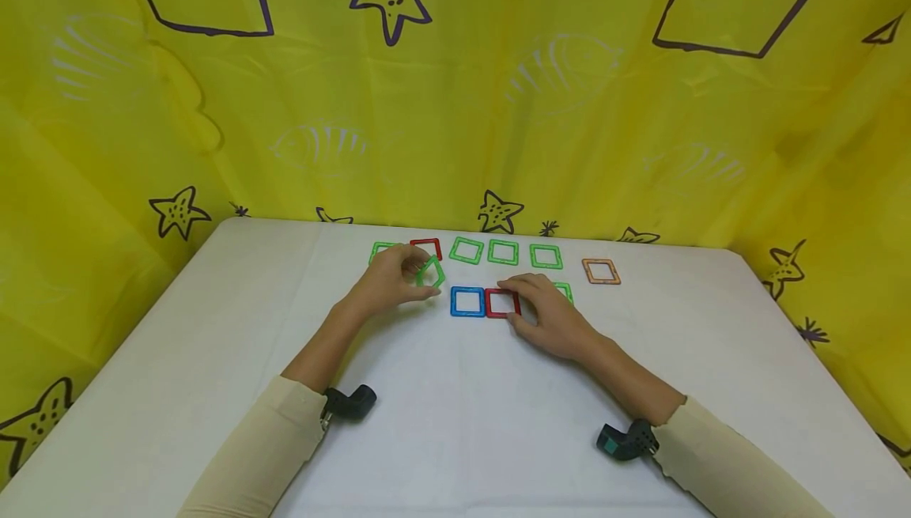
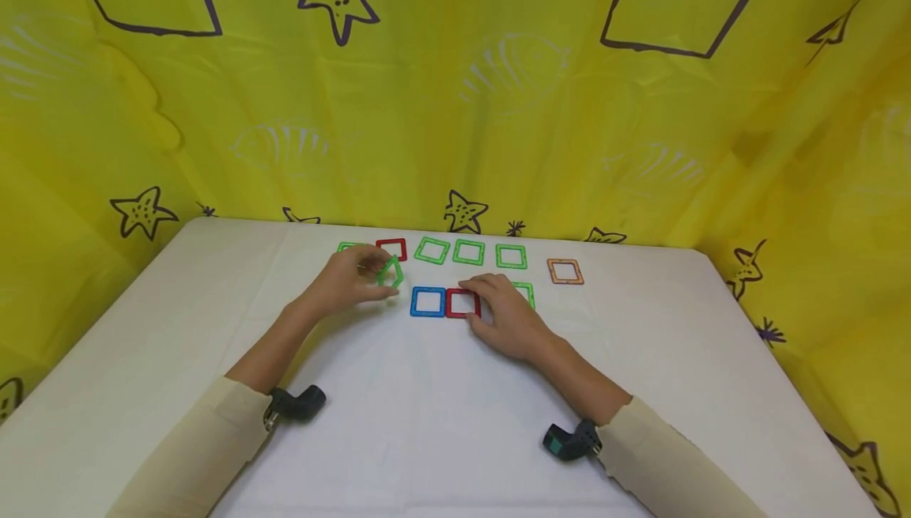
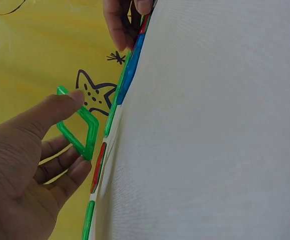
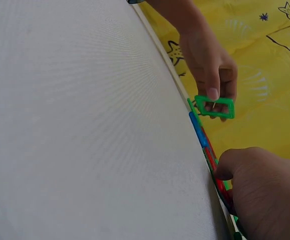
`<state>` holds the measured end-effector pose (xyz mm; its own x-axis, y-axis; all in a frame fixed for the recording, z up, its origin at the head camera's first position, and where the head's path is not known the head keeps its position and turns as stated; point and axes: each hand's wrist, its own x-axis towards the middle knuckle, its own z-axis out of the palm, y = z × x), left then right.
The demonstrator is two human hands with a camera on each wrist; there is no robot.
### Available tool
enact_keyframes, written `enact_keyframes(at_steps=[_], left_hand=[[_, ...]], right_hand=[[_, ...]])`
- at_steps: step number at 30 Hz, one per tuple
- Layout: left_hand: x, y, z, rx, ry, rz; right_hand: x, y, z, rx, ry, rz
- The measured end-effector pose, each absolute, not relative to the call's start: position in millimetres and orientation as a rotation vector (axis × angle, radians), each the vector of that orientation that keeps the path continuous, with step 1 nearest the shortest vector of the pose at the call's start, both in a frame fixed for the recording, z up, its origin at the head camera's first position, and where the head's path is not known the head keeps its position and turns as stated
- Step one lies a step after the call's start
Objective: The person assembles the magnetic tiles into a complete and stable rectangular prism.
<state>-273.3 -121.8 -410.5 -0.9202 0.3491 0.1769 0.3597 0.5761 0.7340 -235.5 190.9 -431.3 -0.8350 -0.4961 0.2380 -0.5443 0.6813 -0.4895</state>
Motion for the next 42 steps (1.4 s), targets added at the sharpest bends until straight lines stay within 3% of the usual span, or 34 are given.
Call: enact_keyframes(at_steps=[9, 42], left_hand=[[-271, -120, -408, -0.672, -2.678, -1.486], [-268, -111, -408, -0.838, -2.705, -1.437]], right_hand=[[-236, 191, -432, 0.876, -2.788, 0.903], [-237, 192, -434, 0.876, -2.793, 0.922]])
